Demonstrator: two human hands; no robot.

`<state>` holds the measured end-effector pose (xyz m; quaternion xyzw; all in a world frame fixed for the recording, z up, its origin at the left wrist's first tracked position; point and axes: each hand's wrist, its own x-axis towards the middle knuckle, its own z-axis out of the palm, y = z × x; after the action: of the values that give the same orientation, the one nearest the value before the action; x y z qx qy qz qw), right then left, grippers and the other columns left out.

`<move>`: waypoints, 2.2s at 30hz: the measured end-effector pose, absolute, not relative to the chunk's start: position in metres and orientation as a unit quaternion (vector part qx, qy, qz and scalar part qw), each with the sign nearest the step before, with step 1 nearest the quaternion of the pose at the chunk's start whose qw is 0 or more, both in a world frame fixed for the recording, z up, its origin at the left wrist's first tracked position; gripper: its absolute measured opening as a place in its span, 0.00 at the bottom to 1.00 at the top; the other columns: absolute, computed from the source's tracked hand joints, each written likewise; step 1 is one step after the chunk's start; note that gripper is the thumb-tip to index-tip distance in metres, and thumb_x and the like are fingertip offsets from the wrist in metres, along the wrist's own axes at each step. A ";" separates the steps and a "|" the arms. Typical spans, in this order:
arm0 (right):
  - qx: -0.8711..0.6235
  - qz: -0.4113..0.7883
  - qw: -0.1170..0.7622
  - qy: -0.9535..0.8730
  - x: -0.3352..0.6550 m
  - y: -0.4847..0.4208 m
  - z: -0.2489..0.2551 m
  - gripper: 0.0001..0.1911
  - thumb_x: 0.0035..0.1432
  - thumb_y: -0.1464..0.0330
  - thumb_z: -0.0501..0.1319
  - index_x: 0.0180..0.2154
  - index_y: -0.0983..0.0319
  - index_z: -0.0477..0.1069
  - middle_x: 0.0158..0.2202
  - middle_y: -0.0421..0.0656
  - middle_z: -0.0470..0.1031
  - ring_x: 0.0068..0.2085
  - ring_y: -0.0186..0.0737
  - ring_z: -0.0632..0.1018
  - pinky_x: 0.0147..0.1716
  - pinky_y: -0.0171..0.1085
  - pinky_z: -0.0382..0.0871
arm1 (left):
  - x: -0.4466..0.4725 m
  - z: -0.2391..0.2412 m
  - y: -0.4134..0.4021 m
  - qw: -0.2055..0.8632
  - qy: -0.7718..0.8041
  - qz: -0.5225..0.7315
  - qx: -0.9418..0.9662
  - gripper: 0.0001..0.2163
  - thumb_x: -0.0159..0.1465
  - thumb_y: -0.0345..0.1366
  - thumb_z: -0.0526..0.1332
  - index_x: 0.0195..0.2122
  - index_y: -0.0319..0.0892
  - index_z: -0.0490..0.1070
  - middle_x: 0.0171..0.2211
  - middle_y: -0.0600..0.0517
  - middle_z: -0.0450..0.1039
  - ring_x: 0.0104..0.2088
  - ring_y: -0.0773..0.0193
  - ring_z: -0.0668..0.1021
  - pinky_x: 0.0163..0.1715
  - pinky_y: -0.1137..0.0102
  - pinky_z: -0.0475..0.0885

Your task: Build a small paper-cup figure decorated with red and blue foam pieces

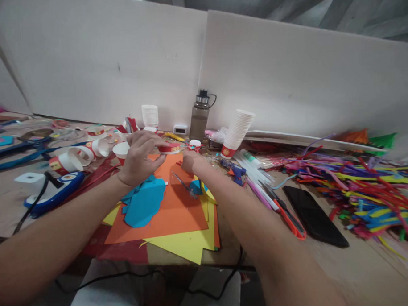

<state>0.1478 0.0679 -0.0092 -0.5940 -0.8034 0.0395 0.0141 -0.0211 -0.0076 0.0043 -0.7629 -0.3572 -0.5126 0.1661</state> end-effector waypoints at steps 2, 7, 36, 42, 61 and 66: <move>-0.609 0.079 0.038 -0.788 0.153 0.061 -0.007 0.18 0.64 0.61 0.59 0.53 0.62 0.68 0.53 0.48 0.70 0.49 0.43 0.75 0.47 0.47 0.73 | -0.021 0.004 -0.008 0.163 -0.354 -0.515 -0.764 0.08 0.58 0.29 0.62 0.38 0.46 0.75 0.38 0.52 0.77 0.45 0.56 0.74 0.49 0.58 0.62; -0.615 0.179 0.177 -0.747 0.172 0.046 -0.005 0.12 0.60 0.68 0.61 0.45 0.65 0.73 0.39 0.44 0.77 0.37 0.37 0.77 0.36 0.36 0.72 | -0.019 0.004 -0.009 0.163 -0.351 -0.529 -0.755 0.09 0.57 0.28 0.63 0.38 0.45 0.75 0.37 0.51 0.77 0.45 0.56 0.74 0.47 0.59 0.63; -0.350 0.137 0.529 -0.761 0.213 -0.050 0.022 0.02 0.56 0.72 0.65 0.33 0.60 0.75 0.34 0.41 0.76 0.35 0.34 0.75 0.35 0.36 0.69 | -0.004 -0.002 -0.027 0.136 -0.197 -0.499 -0.833 0.12 0.57 0.25 0.64 0.40 0.47 0.73 0.37 0.53 0.77 0.44 0.59 0.75 0.49 0.59 0.70; -0.345 0.123 0.514 -0.776 0.214 -0.049 0.021 0.02 0.56 0.72 0.64 0.33 0.60 0.74 0.34 0.41 0.76 0.35 0.35 0.74 0.35 0.36 0.69 | -0.004 -0.001 -0.026 0.125 -0.193 -0.503 -0.833 0.13 0.57 0.25 0.64 0.41 0.47 0.73 0.37 0.54 0.77 0.44 0.60 0.75 0.49 0.59 0.70; -0.333 0.105 0.473 -0.809 0.217 -0.050 0.021 0.05 0.56 0.73 0.64 0.36 0.59 0.75 0.37 0.43 0.76 0.42 0.40 0.76 0.45 0.41 0.69 | -0.002 -0.001 -0.026 0.093 -0.241 -0.499 -0.827 0.10 0.56 0.27 0.63 0.37 0.46 0.74 0.37 0.53 0.77 0.42 0.60 0.77 0.49 0.59 0.70; -0.337 0.100 0.477 -0.806 0.217 -0.049 0.020 0.05 0.57 0.71 0.64 0.38 0.59 0.76 0.39 0.44 0.77 0.43 0.40 0.76 0.46 0.41 0.69 | 0.000 -0.001 -0.025 0.068 -0.242 -0.500 -0.829 0.07 0.58 0.28 0.63 0.37 0.45 0.73 0.36 0.52 0.77 0.42 0.61 0.77 0.48 0.60 0.69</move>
<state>0.2175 -0.0489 0.0204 -0.3365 -0.8057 0.0995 0.4771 -0.0005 -0.0254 -0.0015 -0.8288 -0.2417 -0.5000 0.0677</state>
